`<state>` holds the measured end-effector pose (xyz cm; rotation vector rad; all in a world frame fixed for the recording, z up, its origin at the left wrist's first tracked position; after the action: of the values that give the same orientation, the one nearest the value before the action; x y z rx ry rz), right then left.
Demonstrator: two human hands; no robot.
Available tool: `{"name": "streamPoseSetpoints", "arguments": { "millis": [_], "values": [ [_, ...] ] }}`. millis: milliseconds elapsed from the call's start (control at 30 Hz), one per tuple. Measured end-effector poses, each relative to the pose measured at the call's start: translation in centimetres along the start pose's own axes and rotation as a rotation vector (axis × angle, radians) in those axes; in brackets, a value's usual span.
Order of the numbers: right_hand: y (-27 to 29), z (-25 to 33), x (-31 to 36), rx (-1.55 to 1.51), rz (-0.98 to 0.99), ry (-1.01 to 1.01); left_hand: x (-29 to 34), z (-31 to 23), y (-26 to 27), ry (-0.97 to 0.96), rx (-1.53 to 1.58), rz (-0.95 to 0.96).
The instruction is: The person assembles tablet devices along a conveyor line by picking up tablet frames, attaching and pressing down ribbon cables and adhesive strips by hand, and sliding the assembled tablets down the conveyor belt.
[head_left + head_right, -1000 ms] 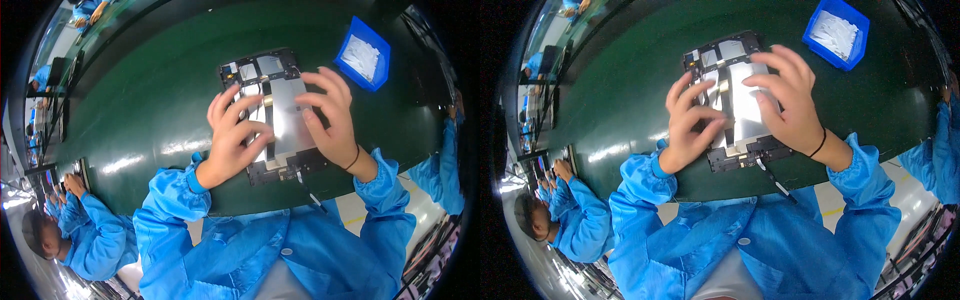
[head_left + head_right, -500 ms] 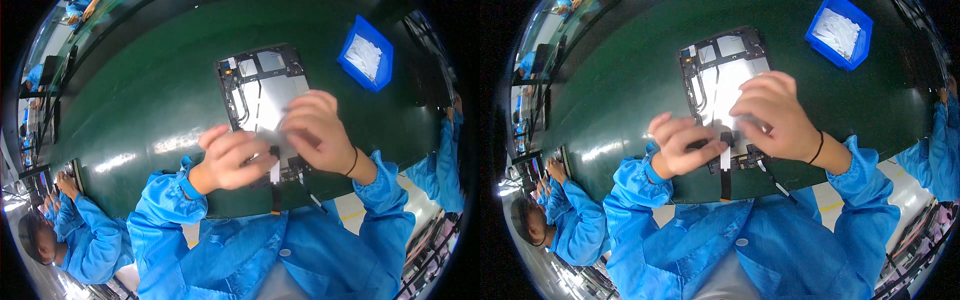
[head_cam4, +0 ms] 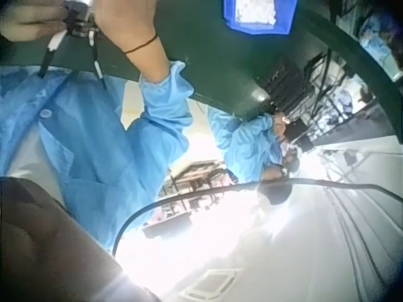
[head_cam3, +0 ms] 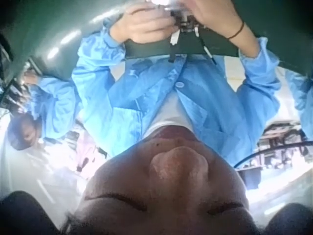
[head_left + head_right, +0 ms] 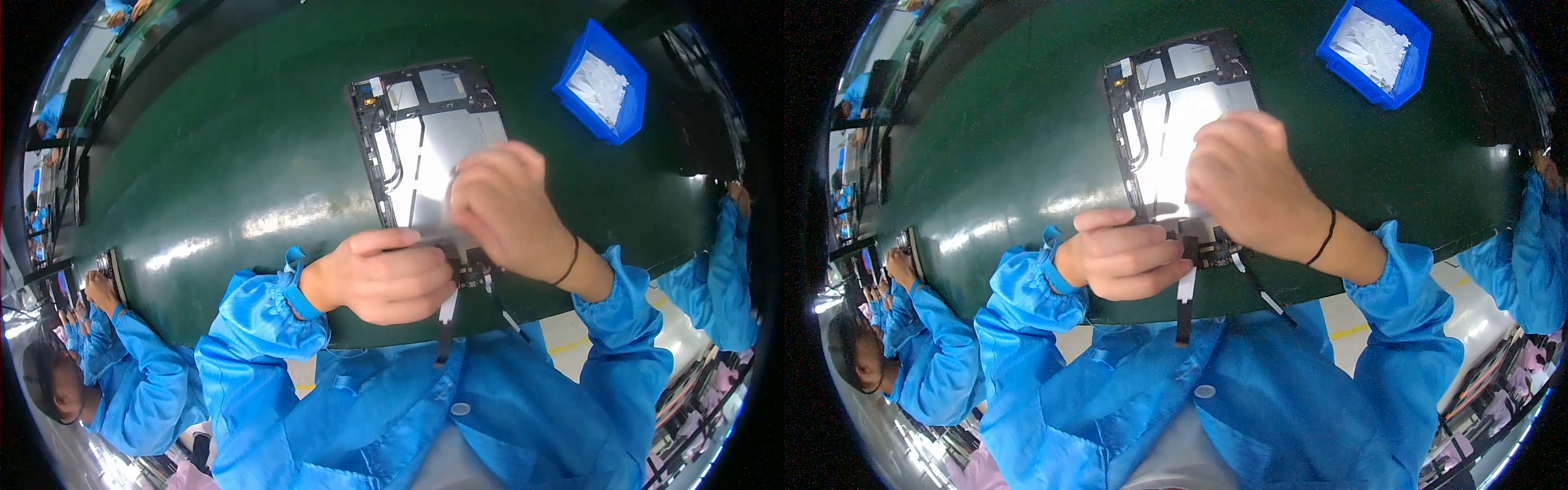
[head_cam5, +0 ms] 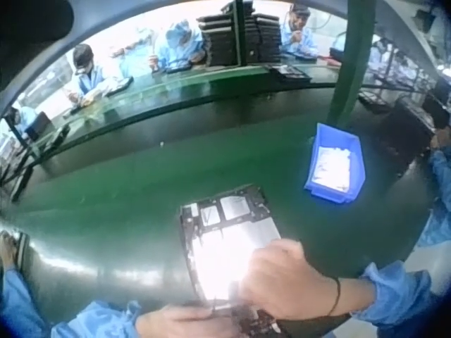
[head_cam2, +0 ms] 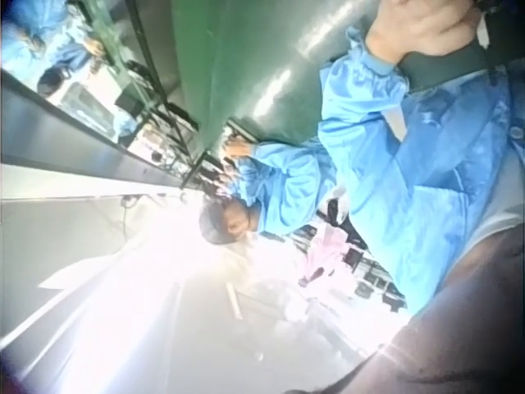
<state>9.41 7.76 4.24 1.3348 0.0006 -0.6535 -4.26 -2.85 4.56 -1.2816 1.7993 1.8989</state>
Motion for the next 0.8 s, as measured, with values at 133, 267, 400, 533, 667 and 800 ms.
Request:
{"name": "streamPoseSetpoints", "arguments": {
  "millis": [133,267,400,533,667,800],
  "values": [
    [5.6,-6.5,-1.1,0.321,-0.330,-0.215,-0.6,3.0,0.5,0.425,0.223,-0.168],
    [11.4,-13.5,2.5,0.889,-0.431,-0.286,-0.8,6.8,-1.0,0.751,0.336,-0.313],
    [9.6,-13.2,1.3,0.812,-0.428,-0.261,0.4,7.1,-1.3,0.850,0.173,-0.223],
    [5.8,-6.5,0.6,0.292,-0.136,0.055,0.6,7.2,-1.6,0.912,0.133,-0.167],
    [1.5,-0.6,2.3,0.102,0.110,0.363,0.8,7.5,-1.8,0.938,0.120,-0.129],
    [0.6,1.1,2.4,-0.097,0.317,0.407,0.7,7.2,-1.8,0.938,0.087,-0.107]
  ]
}}
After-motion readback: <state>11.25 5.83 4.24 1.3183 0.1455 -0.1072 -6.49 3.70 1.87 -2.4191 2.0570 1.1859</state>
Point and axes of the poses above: each hand's wrist, its own x-axis away from the middle knuckle, its own y-axis out of the back of the hand, z = x × y, the point moved 5 cm from there along -x, towards the middle knuckle, and after that the axes turned 13 degrees about x, right-handed, at the moved point
